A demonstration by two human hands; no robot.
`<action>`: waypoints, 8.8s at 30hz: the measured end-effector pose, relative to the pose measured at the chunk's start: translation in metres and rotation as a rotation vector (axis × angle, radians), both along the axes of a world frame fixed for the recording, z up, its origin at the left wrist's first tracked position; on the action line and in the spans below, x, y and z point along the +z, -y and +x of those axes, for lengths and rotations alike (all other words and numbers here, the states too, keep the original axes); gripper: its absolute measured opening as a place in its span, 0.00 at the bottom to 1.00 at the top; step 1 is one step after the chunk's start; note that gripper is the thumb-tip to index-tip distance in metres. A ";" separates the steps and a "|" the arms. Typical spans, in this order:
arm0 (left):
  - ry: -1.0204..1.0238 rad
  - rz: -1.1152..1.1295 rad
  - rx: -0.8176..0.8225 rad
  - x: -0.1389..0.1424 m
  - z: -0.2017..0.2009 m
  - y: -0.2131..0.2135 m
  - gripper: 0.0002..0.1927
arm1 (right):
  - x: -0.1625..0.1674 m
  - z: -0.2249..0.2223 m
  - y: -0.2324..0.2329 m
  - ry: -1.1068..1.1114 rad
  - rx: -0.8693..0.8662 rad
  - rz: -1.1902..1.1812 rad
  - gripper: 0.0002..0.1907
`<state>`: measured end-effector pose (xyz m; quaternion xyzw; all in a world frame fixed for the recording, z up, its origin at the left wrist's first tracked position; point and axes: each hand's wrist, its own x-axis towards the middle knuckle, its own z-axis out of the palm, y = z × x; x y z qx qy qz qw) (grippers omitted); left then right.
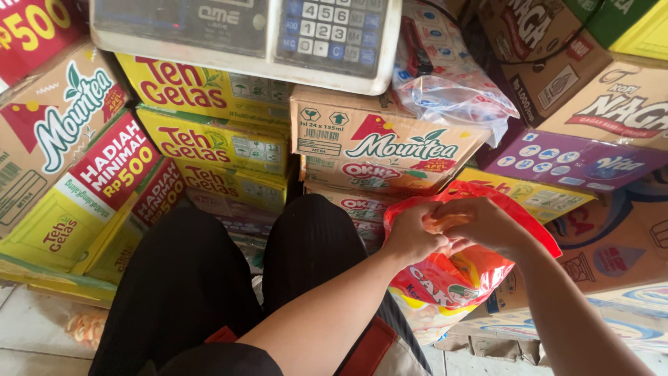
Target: The person scoops snack pieces from a large red bag into small clear plastic bags. They place each filled bag onto a digital scale to check the weight, then set the bag aside. The person repeats this process multiple times.
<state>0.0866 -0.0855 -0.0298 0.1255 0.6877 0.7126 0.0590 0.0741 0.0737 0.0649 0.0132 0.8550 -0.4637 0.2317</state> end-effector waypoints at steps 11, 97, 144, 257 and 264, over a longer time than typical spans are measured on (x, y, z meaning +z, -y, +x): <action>-0.022 0.021 0.038 -0.005 -0.006 -0.001 0.36 | -0.004 -0.004 -0.011 -0.122 -0.041 -0.065 0.23; -0.238 -0.030 0.261 -0.021 -0.041 -0.030 0.26 | -0.228 -0.069 -0.051 -0.019 0.025 0.681 0.15; -0.389 -0.080 0.257 -0.021 -0.010 -0.004 0.31 | -0.142 0.004 -0.120 0.245 -0.244 -0.003 0.23; 0.100 0.198 -0.063 -0.033 -0.019 -0.011 0.34 | -0.201 -0.007 -0.114 -0.032 -0.296 0.428 0.15; -0.031 0.005 0.024 -0.037 -0.010 0.001 0.31 | -0.094 0.016 -0.106 -0.259 -0.469 0.085 0.16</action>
